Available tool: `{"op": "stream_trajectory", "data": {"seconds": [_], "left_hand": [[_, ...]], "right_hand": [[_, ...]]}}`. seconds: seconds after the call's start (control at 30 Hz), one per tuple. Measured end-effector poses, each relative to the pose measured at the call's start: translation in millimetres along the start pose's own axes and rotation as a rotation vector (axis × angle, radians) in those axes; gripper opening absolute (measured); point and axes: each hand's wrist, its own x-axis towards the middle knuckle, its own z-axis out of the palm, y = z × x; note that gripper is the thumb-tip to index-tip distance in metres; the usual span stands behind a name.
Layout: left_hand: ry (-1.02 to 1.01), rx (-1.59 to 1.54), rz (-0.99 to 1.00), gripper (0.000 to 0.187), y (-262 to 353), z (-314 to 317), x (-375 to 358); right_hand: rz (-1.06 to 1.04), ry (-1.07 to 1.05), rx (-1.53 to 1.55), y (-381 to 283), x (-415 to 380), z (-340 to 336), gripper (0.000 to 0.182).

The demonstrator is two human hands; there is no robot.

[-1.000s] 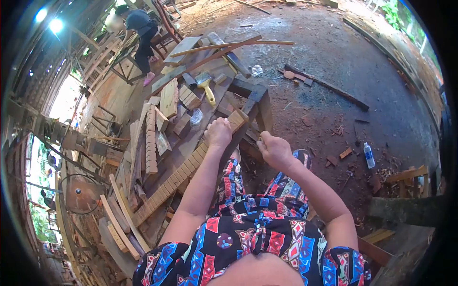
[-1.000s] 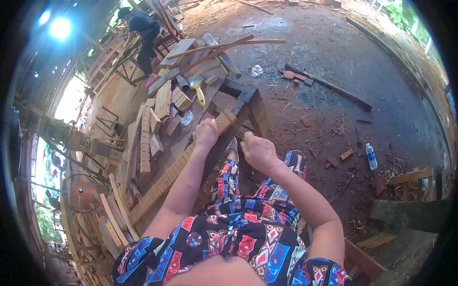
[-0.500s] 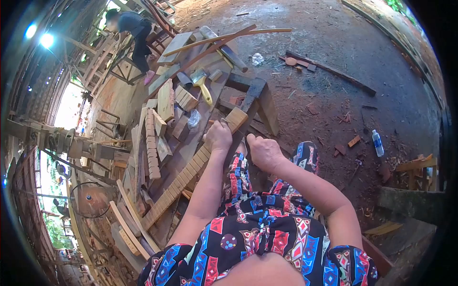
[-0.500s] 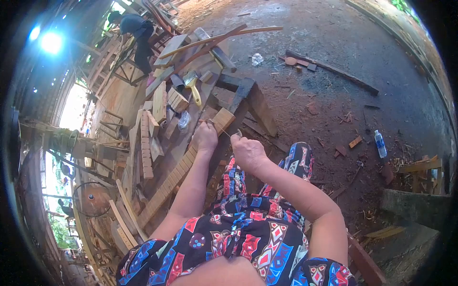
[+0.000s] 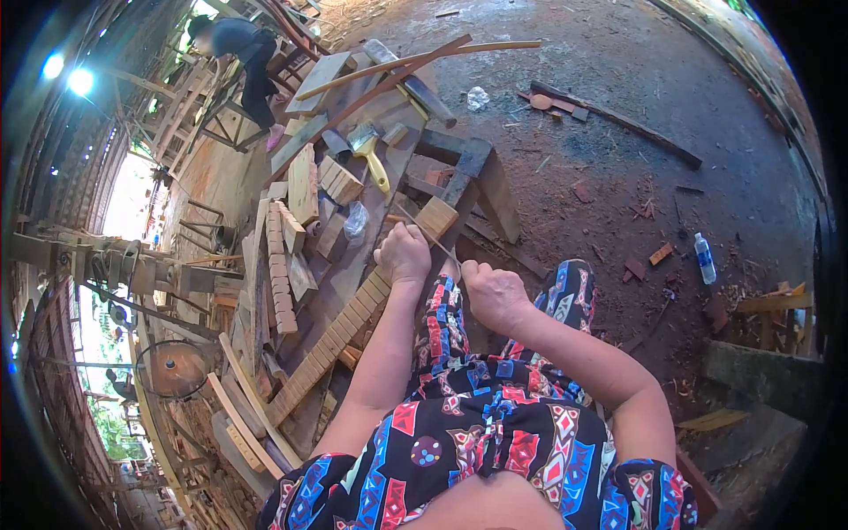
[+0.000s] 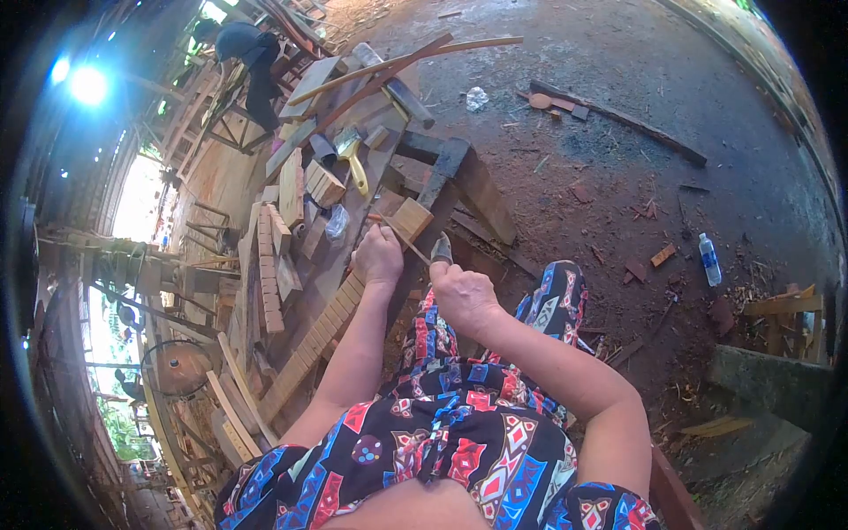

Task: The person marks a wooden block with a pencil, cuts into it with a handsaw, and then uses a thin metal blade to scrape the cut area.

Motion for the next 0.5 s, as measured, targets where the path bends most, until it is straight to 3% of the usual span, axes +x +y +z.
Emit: {"op": "stream_trajectory", "data": {"seconds": [0.3, 0.5], "left_hand": [[-0.017, -0.031, 0.043, 0.044, 0, -1, -2], [-0.014, -0.011, 0.022, 0.038, 3, -5, -2]], "right_hand": [[0.017, 0.052, 0.044, 9, 12, -9, 0.012], [0.019, 0.030, 0.049, 16, 16, 2, 0.012]]}}
